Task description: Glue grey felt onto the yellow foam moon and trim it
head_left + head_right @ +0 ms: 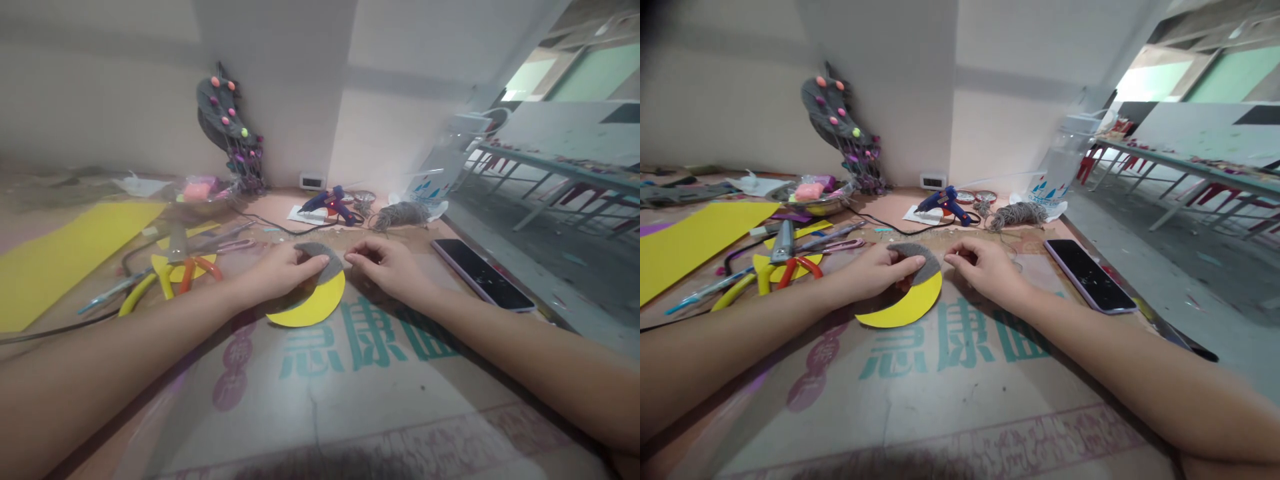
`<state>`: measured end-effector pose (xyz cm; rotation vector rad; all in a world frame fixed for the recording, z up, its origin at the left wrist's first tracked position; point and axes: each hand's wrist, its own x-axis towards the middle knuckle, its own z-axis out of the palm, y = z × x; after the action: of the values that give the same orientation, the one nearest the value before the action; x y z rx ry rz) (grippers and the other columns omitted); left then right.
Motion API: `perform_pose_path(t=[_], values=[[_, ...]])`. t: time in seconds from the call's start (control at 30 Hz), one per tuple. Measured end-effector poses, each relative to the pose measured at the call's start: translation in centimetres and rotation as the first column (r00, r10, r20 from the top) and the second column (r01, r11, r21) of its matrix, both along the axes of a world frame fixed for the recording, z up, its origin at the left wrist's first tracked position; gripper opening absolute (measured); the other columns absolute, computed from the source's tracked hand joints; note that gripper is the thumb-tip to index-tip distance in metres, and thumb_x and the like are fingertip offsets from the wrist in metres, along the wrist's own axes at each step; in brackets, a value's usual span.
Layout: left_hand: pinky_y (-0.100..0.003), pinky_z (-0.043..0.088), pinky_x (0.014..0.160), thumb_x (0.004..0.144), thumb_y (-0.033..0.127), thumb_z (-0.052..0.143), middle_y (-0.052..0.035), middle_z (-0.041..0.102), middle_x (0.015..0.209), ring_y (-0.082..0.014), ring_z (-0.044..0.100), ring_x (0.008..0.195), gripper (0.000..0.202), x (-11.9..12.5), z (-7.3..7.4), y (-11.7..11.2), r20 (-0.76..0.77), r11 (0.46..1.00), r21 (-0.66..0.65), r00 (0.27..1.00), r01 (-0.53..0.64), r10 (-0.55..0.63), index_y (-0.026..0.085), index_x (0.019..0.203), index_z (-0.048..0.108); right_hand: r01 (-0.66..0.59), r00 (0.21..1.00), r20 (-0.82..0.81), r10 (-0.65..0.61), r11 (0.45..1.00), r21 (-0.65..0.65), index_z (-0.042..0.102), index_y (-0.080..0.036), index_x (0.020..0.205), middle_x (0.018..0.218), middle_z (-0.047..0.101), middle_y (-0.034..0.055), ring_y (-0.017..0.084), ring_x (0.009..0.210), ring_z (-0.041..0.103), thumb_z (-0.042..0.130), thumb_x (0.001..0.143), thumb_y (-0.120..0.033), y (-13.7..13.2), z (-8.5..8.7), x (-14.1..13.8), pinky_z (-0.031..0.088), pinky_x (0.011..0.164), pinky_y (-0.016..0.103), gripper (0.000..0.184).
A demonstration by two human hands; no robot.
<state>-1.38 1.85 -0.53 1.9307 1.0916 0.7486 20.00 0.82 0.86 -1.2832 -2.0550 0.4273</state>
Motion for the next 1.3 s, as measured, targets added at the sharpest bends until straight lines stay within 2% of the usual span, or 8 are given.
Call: perform_pose_path(t=[0.2, 0.37, 0.47, 0.57, 0.63, 0.83, 1.07, 1.3], values=[[-0.023, 0.038, 0.044, 0.083, 0.049, 0.051, 0.0008, 0.057, 0.051, -0.0122, 0.052, 0.046, 0.039, 0.2, 0.0, -0.6, 0.073, 0.998, -0.062, 0.997, 0.02, -0.016, 0.019, 0.06, 0.056, -0.009, 1.0, -0.01, 0.008, 1.0, -0.021, 0.067, -0.016, 0.084, 0.075, 0.066, 0.0027, 0.014, 0.065, 0.057, 0.056, 0.084, -0.031, 0.5, -0.4, 0.2, 0.043, 0.06, 0.026, 0.018], [-0.023, 0.036, 0.042, 0.082, 0.053, 0.052, 0.0018, 0.055, 0.049, -0.0112, 0.048, 0.042, 0.042, 0.4, -0.2, -0.2, 0.119, 0.991, -0.054, 0.985, -0.122, 0.128, 0.018, 0.059, 0.055, 0.021, 0.958, -0.288, -0.008, 0.999, 0.042, 0.05, -0.023, 0.12, 0.113, 0.057, 0.0055, 0.009, 0.059, 0.05, 0.05, 0.089, -0.029, 1.1, -0.6, 0.8, 0.043, 0.053, 0.024, 0.032], [-0.023, 0.034, 0.043, 0.083, 0.054, 0.051, 0.0022, 0.053, 0.047, -0.0105, 0.047, 0.042, 0.044, 0.2, -0.3, 0.1, 0.14, 0.982, -0.022, 0.973, -0.185, 0.186, 0.018, 0.058, 0.053, 0.104, 0.91, -0.411, -0.048, 0.988, 0.116, 0.053, -0.021, 0.106, 0.09, 0.057, 0.0014, 0.009, 0.058, 0.047, 0.049, 0.091, -0.035, 0.6, -0.3, 0.8, 0.04, 0.052, 0.023, 0.021], [-0.022, 0.033, 0.043, 0.084, 0.053, 0.05, 0.0034, 0.05, 0.046, -0.0097, 0.045, 0.042, 0.044, 0.2, -0.3, 0.3, 0.171, 0.978, -0.009, 0.963, -0.211, 0.209, 0.018, 0.059, 0.052, 0.039, 0.954, -0.298, -0.04, 0.999, -0.011, 0.058, -0.017, 0.081, 0.063, 0.049, -0.0025, 0.01, 0.055, 0.044, 0.048, 0.091, -0.042, -0.4, 0.0, 0.3, 0.036, 0.052, 0.023, 0.028], [-0.022, 0.033, 0.043, 0.085, 0.053, 0.05, 0.0036, 0.051, 0.048, -0.0094, 0.045, 0.042, 0.043, 0.2, -0.2, 0.3, 0.191, 0.976, -0.008, 0.958, -0.217, 0.214, 0.017, 0.06, 0.052, -0.038, 0.975, -0.221, 0.009, 0.991, -0.131, 0.06, -0.016, 0.077, 0.055, 0.047, -0.0035, 0.01, 0.051, 0.044, 0.048, 0.09, -0.045, -1.0, 0.0, -0.2, 0.034, 0.049, 0.023, 0.034], [-0.022, 0.032, 0.044, 0.086, 0.056, 0.046, 0.0034, 0.049, 0.048, -0.0095, 0.043, 0.044, 0.046, 0.5, 0.0, -0.1, 0.162, 0.983, -0.008, 0.97, -0.182, 0.18, 0.016, 0.063, 0.053, -0.153, 0.963, -0.261, 0.069, 0.936, -0.316, 0.059, -0.016, 0.075, 0.053, 0.05, -0.0042, 0.008, 0.043, 0.04, 0.053, 0.085, -0.042, -1.2, -0.4, -1.0, 0.03, 0.042, 0.021, 0.029], [-0.023, 0.031, 0.052, 0.08, 0.057, 0.052, 0.0012, 0.053, 0.064, -0.0127, 0.047, 0.061, 0.044, 0.6, 0.7, -0.5, -0.072, 0.973, 0.188, 0.986, -0.135, 0.15, 0.015, 0.068, 0.058, -0.121, 0.95, -0.31, 0.026, 0.949, -0.291, 0.054, -0.018, 0.07, 0.049, 0.044, -0.0071, 0.006, 0.039, 0.037, 0.053, 0.086, -0.041, -1.2, -0.5, -1.2, 0.029, 0.041, 0.021, 0.028], [-0.023, 0.029, 0.049, 0.08, 0.056, 0.052, 0.0007, 0.054, 0.063, -0.0121, 0.045, 0.057, 0.045, 0.5, 0.3, -0.2, -0.099, 0.979, 0.088, 0.976, -0.184, 0.192, 0.013, 0.074, 0.064, -0.16, 0.954, -0.292, 0.076, 0.948, -0.277, 0.056, -0.017, 0.071, 0.051, 0.048, -0.0052, 0.007, 0.043, 0.041, 0.051, 0.087, -0.041, -1.1, -0.7, -1.2, 0.03, 0.043, 0.021, 0.029]])
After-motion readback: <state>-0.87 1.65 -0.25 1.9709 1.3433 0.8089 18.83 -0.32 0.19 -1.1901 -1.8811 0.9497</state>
